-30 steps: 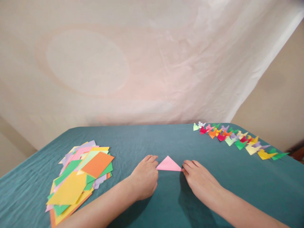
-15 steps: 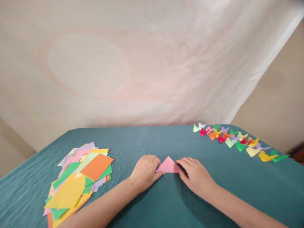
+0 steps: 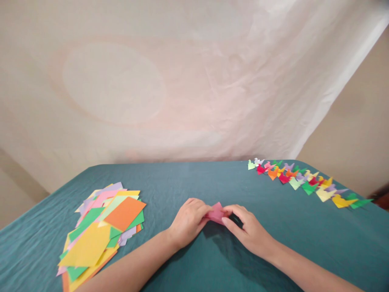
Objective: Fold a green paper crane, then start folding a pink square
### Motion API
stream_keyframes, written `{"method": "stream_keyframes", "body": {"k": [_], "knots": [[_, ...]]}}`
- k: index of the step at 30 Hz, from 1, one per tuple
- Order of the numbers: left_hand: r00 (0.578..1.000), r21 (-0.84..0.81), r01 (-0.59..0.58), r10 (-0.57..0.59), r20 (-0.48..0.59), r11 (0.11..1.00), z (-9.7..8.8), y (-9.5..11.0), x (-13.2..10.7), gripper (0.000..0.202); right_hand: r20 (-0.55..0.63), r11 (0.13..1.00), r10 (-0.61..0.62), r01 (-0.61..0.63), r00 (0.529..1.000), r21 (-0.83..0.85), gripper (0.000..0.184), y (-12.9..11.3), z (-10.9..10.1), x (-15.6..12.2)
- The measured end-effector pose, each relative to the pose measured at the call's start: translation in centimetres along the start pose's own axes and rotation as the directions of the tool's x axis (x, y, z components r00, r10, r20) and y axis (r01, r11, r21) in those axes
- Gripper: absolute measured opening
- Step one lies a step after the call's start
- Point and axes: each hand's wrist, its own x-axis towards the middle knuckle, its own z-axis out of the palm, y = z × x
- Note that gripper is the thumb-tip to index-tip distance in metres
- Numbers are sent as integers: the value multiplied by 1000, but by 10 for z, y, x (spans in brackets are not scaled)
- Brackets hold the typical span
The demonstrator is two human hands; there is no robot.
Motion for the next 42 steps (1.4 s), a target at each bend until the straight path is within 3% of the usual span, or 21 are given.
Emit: {"method": "stream_keyframes", "body": {"k": [5, 10, 21, 28, 34, 42], "knots": [[996, 4, -74, 74, -52, 997, 1, -2, 1, 18, 36, 997, -54, 52, 998, 59, 22, -1, -1, 1], [992, 21, -76, 78, -99, 997, 2, -8, 1, 16, -4, 996, -75, 75, 997, 40, 21, 9, 3, 1], [990, 129, -135, 131, 41, 982, 7, 1, -1, 15, -35, 996, -91, 91, 995, -5, 34, 19, 8, 0], [995, 103, -96, 92, 40, 990, 6, -2, -1, 22, 14, 987, -135, 136, 991, -85, 50, 22, 3, 3], [997, 103, -55, 49, 58, 993, 7, -1, -1, 23, 71, 945, -199, 210, 978, -250, 42, 25, -2, 7], [999, 115, -21, 17, 35, 993, 9, -2, -3, 23, 113, 944, -171, 195, 979, -266, 23, 16, -7, 5]]}}
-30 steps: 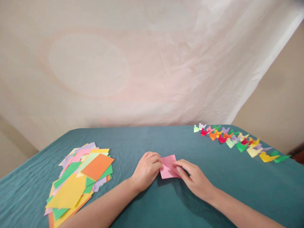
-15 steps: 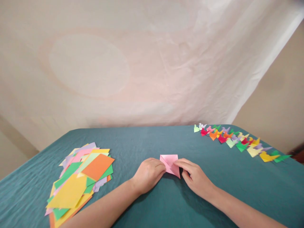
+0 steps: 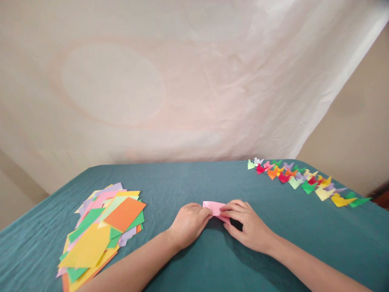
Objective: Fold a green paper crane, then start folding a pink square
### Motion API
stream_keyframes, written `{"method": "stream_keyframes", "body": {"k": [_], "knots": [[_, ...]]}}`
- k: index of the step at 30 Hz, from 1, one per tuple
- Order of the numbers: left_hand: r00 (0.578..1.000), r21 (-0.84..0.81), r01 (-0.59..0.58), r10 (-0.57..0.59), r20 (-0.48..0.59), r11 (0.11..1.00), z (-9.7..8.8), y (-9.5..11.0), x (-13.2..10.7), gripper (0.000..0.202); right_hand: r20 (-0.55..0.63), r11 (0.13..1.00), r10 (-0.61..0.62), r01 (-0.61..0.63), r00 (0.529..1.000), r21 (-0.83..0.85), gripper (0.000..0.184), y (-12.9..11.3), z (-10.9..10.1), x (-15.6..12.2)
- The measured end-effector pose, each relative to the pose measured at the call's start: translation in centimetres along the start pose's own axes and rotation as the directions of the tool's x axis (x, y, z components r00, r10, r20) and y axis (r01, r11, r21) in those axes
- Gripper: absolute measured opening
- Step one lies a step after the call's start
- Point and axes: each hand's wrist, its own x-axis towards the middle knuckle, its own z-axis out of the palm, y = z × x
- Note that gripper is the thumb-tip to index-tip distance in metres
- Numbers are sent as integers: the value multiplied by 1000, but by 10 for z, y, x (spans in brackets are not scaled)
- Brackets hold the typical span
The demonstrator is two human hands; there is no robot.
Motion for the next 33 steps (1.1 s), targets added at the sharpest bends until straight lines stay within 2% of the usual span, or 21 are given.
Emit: {"method": "stream_keyframes", "body": {"k": [7, 12, 15, 19, 24, 27, 29, 31, 33], "knots": [[996, -37, 86, -87, -26, 996, -3, 2, -1, 20, -4, 994, -2, 2, 1000, 113, 18, -2, -2, 3], [989, -136, 141, -146, -34, 981, -2, 2, -2, 18, -39, 965, 77, -65, 996, 253, 22, -2, 3, 3], [973, -262, 207, -225, -41, 943, 2, 1, -2, 19, -21, 947, 144, -132, 989, 294, 24, 1, 7, 1], [942, -414, 286, -332, -41, 864, 9, -4, -1, 25, -48, 925, 183, -155, 982, 346, 26, 4, 10, 3], [926, -453, 318, -375, -39, 833, 14, -8, 2, 25, -83, 924, 224, -184, 971, 337, 24, 9, 13, 9], [929, -444, 300, -364, -66, 844, 11, -7, 3, 24, -93, 927, 238, -198, 967, 319, 22, 13, 17, 12], [940, -378, 245, -314, -132, 893, 4, -3, 3, 24, -98, 932, 234, -195, 967, 306, 21, 15, 18, 13], [966, -226, 145, -188, -179, 963, -4, 4, 3, 25, -104, 940, 226, -189, 968, 286, 21, 17, 20, 14], [994, -87, 31, -40, -106, 996, -11, 15, 3, 27, -104, 947, 214, -180, 971, 267, 21, 17, 20, 15]]}}
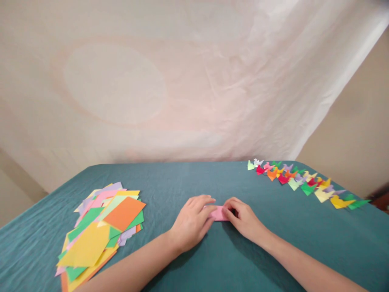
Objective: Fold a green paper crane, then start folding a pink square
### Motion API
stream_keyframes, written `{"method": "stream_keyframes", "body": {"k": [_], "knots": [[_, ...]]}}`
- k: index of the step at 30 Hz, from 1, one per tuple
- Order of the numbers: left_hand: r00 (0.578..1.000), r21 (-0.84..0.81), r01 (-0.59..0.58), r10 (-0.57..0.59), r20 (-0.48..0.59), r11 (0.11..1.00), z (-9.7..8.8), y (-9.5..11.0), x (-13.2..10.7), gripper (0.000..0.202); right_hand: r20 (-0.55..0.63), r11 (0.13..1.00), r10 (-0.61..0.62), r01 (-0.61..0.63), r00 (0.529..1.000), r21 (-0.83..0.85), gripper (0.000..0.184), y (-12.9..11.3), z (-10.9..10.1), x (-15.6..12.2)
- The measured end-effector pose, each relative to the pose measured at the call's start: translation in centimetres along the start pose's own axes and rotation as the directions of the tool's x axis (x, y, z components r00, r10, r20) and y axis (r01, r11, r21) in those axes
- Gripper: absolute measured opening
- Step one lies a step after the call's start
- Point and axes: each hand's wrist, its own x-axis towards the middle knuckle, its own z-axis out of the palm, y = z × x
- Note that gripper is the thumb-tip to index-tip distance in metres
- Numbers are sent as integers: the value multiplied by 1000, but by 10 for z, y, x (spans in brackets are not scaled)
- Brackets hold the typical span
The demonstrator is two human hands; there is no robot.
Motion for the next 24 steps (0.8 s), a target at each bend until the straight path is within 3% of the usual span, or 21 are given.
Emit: {"method": "stream_keyframes", "body": {"k": [3, 7, 11, 24], "knots": [[972, 97, -119, 96, 216, 988, -4, 17, -2, 47, -2, 1000, -25, 25, 1000, -9, 20, -2, 0, 1], [938, 130, -117, 67, 339, 985, -1, 25, -7, 68, -28, 999, -43, 42, 999, -26, 20, -4, 0, 1], [921, 115, -63, 14, 390, 991, 2, 20, -12, 69, -40, 998, -38, 35, 999, -56, 19, -1, 1, 1], [904, 29, -2, -11, 427, 1000, 4, 17, -14, 71, -37, 996, -17, 13, 999, -91, 15, 2, 1, 1]]}}
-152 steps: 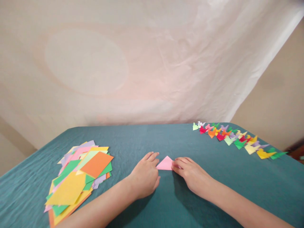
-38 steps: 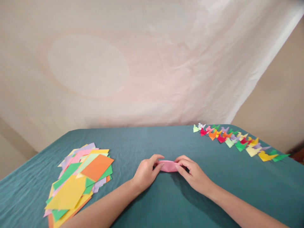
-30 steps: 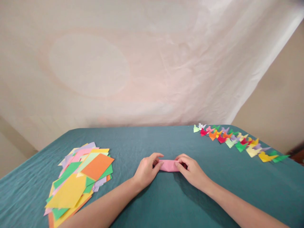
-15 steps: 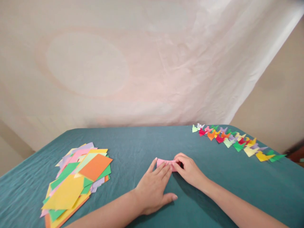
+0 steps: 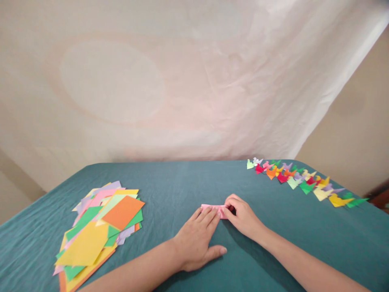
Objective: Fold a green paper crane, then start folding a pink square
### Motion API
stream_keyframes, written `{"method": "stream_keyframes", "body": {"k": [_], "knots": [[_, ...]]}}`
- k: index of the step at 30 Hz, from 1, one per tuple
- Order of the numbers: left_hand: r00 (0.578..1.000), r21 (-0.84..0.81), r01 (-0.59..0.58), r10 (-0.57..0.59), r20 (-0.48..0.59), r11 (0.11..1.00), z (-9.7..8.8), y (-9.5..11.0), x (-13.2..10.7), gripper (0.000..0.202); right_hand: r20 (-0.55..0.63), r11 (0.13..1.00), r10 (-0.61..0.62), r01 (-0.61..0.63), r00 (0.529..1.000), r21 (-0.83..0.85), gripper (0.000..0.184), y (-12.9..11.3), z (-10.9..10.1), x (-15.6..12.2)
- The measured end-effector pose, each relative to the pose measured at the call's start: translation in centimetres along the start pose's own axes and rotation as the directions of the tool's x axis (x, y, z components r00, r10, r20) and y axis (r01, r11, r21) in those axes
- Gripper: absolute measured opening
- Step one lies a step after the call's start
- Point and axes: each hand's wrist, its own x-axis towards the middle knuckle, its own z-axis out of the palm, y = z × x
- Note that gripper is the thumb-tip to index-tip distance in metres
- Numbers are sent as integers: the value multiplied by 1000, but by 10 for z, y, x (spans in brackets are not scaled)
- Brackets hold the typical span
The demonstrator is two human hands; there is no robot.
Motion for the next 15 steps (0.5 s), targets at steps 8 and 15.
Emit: {"method": "stream_keyframes", "body": {"k": [8, 15], "knots": [[1000, -36, 13, -13, 9, 999, 2, -1, 0, 71, 5, 1000, 29, -29, 1000, 5, 12, 1, 1, 0], [1000, -29, 24, -24, 18, 999, 2, -1, -1, 71, -1, 1000, 29, -29, 1000, -11, 5, 1, 2, -1]]}}
